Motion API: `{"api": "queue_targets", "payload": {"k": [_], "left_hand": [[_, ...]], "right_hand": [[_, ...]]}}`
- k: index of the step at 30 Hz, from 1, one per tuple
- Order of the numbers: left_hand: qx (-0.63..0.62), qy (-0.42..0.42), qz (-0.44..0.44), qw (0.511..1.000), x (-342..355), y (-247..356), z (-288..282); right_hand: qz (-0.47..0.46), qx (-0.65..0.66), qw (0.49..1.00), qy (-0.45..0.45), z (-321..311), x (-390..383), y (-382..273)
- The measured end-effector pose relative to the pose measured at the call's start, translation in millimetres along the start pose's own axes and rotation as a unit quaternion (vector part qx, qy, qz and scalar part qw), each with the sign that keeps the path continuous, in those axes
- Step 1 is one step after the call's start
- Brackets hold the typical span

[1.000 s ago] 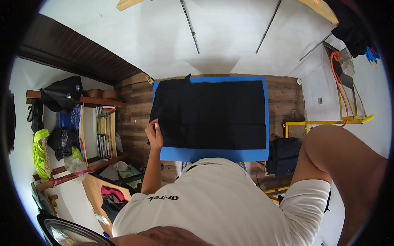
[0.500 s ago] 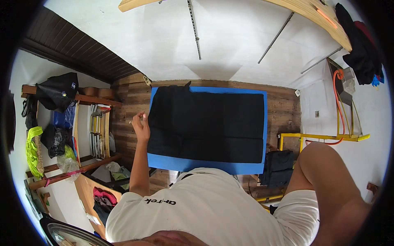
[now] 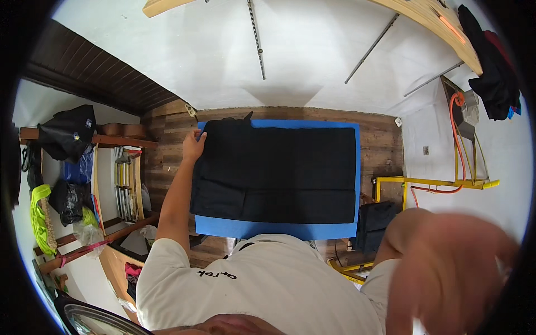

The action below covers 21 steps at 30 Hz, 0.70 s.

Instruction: The recorder is measuring, aligning, and cutting a piece of black fabric on a workbench using a utility knife.

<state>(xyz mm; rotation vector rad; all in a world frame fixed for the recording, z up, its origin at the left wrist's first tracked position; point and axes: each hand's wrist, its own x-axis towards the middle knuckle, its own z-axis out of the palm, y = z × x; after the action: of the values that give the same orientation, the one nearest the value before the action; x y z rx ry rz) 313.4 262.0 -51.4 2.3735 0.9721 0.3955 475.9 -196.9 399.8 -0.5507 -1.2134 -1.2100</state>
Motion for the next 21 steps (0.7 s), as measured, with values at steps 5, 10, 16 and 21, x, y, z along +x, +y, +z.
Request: {"api": "queue_targets", "payload": {"k": [5,10,16,21], "left_hand": [[0.091,-0.074,-0.059,0.991,9.7,3.5,13.0],[0.06,-0.056,-0.074,0.994,15.9,-7.1,27.8],[0.063,-0.051,-0.018,0.997,23.9,-27.4,33.2],[0.03,-0.062,-0.07,0.995,26.2,-27.6,28.0]], "right_hand": [[0.355,-0.315,0.771,-0.424,-107.1,-182.1,21.1],[0.468,-0.372,0.54,-0.593,-229.2,-326.3,12.5],[0.412,-0.452,0.417,-0.673,-284.9,-388.5,1.3],[0.442,-0.441,0.351,-0.698,-291.8,-393.0,15.2]]}}
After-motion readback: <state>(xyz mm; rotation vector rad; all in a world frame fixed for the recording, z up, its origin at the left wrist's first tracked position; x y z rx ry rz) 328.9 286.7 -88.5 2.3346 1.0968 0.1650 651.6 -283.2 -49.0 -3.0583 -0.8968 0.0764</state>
